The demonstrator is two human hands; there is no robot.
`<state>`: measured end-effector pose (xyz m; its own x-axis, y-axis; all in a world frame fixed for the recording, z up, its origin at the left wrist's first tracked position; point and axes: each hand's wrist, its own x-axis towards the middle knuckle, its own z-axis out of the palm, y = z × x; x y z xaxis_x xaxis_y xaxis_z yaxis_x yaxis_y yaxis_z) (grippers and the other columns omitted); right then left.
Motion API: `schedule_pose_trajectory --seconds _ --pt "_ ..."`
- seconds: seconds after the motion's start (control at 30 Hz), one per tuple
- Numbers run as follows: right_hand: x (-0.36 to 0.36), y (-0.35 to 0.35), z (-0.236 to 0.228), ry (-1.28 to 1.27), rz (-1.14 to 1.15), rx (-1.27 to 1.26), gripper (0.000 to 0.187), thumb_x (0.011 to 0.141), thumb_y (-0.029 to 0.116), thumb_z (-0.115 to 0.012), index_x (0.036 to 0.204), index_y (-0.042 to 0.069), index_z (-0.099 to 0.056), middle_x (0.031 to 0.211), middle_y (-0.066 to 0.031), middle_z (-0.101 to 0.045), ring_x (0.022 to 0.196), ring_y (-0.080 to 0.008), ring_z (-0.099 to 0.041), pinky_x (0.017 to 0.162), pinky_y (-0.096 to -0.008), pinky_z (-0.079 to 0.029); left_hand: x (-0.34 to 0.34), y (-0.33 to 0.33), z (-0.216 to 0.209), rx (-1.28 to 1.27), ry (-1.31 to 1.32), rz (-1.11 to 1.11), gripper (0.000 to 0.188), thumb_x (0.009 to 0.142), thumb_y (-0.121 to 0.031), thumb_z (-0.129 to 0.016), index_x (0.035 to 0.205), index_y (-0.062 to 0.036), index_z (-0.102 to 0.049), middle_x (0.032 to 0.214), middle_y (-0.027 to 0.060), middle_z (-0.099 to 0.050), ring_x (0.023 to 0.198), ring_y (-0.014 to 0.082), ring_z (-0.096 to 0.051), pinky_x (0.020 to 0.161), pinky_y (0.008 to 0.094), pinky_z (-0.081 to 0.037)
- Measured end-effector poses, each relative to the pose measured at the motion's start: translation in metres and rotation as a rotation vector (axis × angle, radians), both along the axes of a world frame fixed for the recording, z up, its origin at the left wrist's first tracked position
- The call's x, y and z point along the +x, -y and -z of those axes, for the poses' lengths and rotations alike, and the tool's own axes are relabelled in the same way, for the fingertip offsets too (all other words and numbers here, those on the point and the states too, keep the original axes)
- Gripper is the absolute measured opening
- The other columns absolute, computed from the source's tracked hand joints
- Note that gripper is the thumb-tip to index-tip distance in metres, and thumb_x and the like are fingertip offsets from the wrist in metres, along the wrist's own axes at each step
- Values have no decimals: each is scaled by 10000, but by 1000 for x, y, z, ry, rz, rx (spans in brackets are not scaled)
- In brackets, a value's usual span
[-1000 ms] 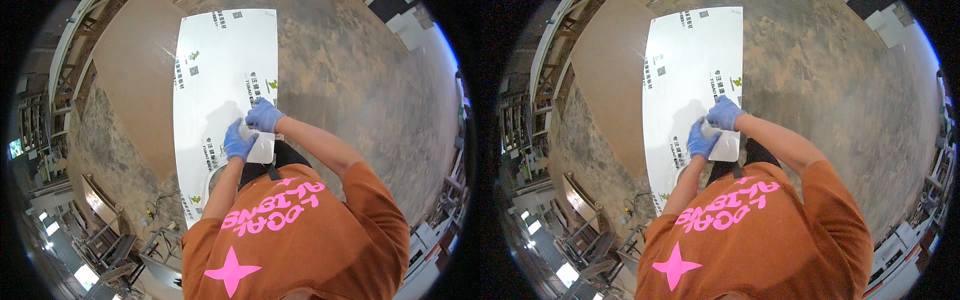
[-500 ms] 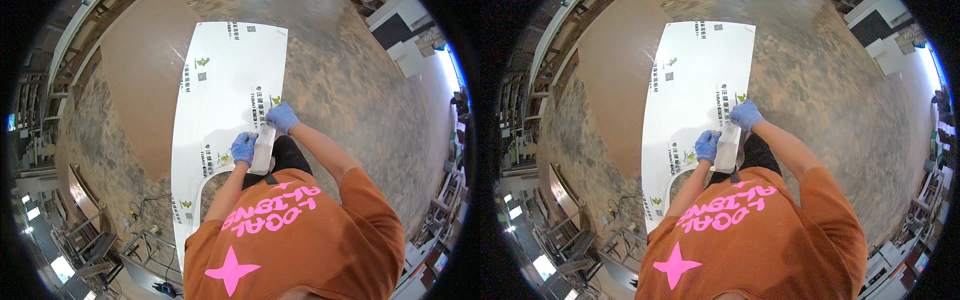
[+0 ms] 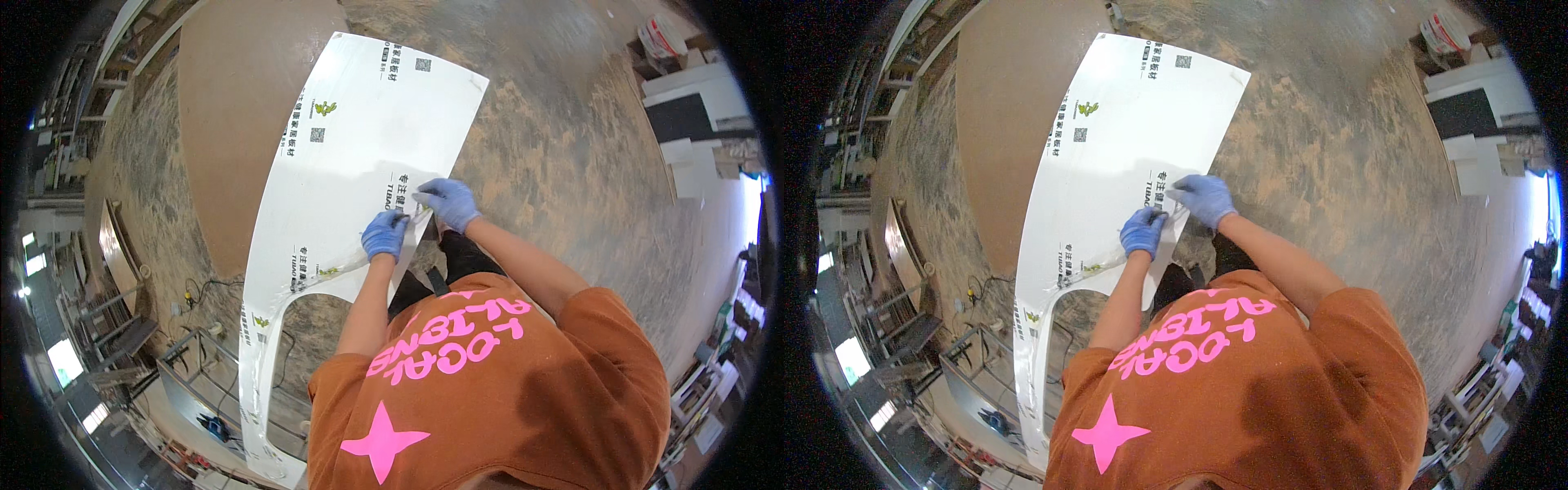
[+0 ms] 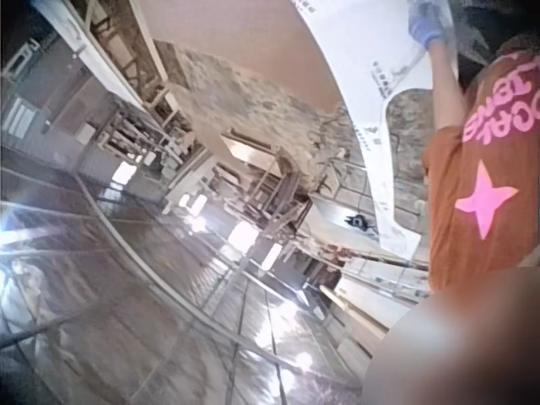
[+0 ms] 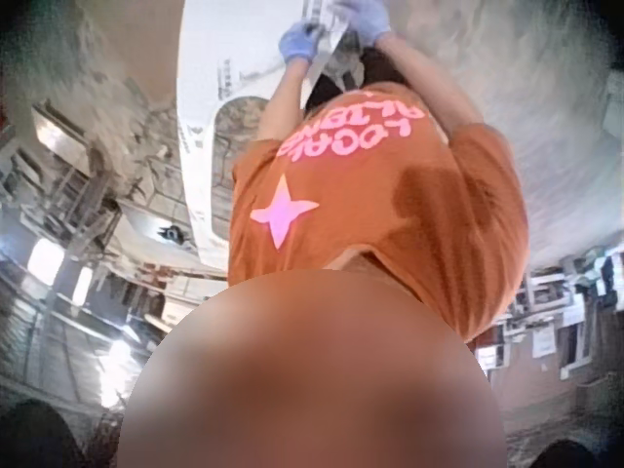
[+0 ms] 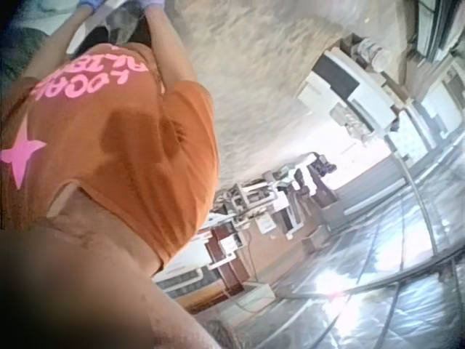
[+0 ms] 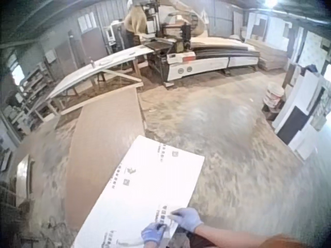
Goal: The person uses a heat gun on a large white board, then scrapes and wipes the surface with a metal tool and cloth. The person continues to scrape and wipe the board's surface.
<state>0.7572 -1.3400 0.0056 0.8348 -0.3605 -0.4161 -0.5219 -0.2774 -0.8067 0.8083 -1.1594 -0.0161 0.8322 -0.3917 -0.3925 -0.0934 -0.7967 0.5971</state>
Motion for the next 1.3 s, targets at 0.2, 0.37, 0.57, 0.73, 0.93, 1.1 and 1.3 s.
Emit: schedule_pose_trajectory --seconds 0.2,0.37,0.57,0.73,0.93,1.1,1.3 --pt "5 19 -13 170 -680 -686 212 867 348 -602 955 210 -736 922 -65 -687 964 -227 -643 1079 -447 -308 -25 -7 20 -233 -52 -334 178 807 -172 -766 859 -21 -687 771 42 -662 682 121 -582 664 277 -491" --pt "69 19 -24 167 -1150 -845 152 895 209 -563 938 222 -709 952 -22 -682 1002 -187 -628 1132 -443 -248 -29 -8 30 -575 -118 -582 194 821 -153 -753 927 -15 -667 822 48 -663 758 117 -602 726 260 -497" --pt "63 15 -32 12 -996 -722 142 886 265 -582 934 244 -713 952 11 -694 998 -158 -646 1124 -445 -253 -30 7 -9 -268 224 -233 545 679 -292 -830 1127 -68 -617 1050 103 -657 988 276 -617 896 379 -493" --pt "52 25 -23 -13 -888 -608 214 879 362 -579 978 239 -723 976 -12 -703 997 -197 -650 1109 -436 -272 15 54 -2 119 87 10 379 760 -358 -731 1065 -142 -671 982 120 -685 919 305 -653 819 399 -514" --pt "37 69 -8 42 -370 -514 392 823 497 -630 1075 211 -721 1005 -55 -701 1007 -221 -643 1049 -470 -324 18 52 17 -87 -25 -179 254 772 -303 -757 921 -101 -713 859 110 -694 752 250 -659 715 358 -514" --pt "71 99 -3 74 -960 -734 295 812 417 -655 991 190 -709 943 -38 -687 976 -227 -648 1079 -462 -301 6 56 24 -247 8 -342 155 780 -184 -766 830 -56 -695 786 102 -680 726 222 -642 698 321 -511" --pt "120 103 -4 314 -1286 -660 134 837 311 -632 908 220 -699 880 -25 -681 947 -199 -649 1093 -460 -286 -3 63 0 -239 24 -434 277 775 -226 -778 971 -67 -665 866 99 -666 785 195 -634 759 332 -516"
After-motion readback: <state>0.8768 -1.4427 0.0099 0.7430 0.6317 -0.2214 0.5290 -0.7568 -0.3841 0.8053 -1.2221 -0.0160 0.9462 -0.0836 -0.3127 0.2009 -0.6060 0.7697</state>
